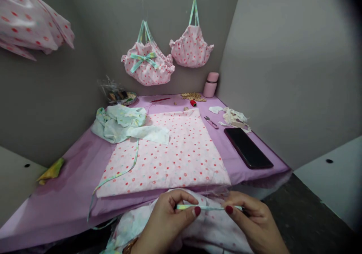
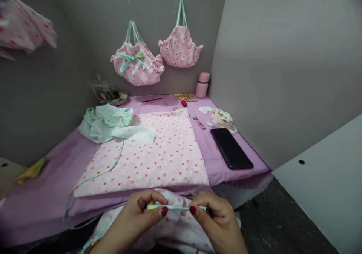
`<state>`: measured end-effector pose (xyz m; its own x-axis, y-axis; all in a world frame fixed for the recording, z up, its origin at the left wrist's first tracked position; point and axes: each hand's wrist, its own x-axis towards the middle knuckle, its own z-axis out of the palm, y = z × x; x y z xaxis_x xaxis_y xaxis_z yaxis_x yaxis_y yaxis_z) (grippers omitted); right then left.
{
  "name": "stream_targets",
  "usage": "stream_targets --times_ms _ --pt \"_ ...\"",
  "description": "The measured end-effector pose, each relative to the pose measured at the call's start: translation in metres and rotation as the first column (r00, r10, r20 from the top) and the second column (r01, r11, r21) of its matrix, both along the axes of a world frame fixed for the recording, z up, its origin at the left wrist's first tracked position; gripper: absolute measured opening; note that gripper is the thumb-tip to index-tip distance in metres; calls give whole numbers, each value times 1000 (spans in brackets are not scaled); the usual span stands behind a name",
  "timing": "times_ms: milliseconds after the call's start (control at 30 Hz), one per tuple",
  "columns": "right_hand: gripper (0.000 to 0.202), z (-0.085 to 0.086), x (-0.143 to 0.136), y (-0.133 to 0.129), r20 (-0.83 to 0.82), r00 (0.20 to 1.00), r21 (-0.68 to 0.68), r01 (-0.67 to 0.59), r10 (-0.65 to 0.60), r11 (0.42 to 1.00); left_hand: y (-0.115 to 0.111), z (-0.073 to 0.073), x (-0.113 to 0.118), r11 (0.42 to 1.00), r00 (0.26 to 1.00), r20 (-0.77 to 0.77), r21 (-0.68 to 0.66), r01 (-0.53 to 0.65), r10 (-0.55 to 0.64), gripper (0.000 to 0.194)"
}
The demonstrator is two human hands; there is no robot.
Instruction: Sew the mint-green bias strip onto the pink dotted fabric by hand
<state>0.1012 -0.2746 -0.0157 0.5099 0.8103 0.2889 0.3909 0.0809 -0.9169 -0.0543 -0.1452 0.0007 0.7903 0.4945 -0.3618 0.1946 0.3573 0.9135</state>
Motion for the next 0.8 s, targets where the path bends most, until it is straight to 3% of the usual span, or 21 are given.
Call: stream_targets --times_ms 133,333,533,800 --pt "13 7 -2 2 9 1000 -13 -9 9 1000 1 -1 -2 997 998 -8 -45 55 -56 31" --pt "15 10 -4 6 41 999 -17 -7 8 1000 4 5 -8 993 999 -41 121 -6 11 21" --pt "23 7 -7 9 51 998 -29 27 -26 999 4 5 -13 954 1000 -12 301 21 -18 20" --pt "22 0 -4 5 59 998 -32 28 -26 999 2 9 -14 921 992 -125 385 55 -8 24"
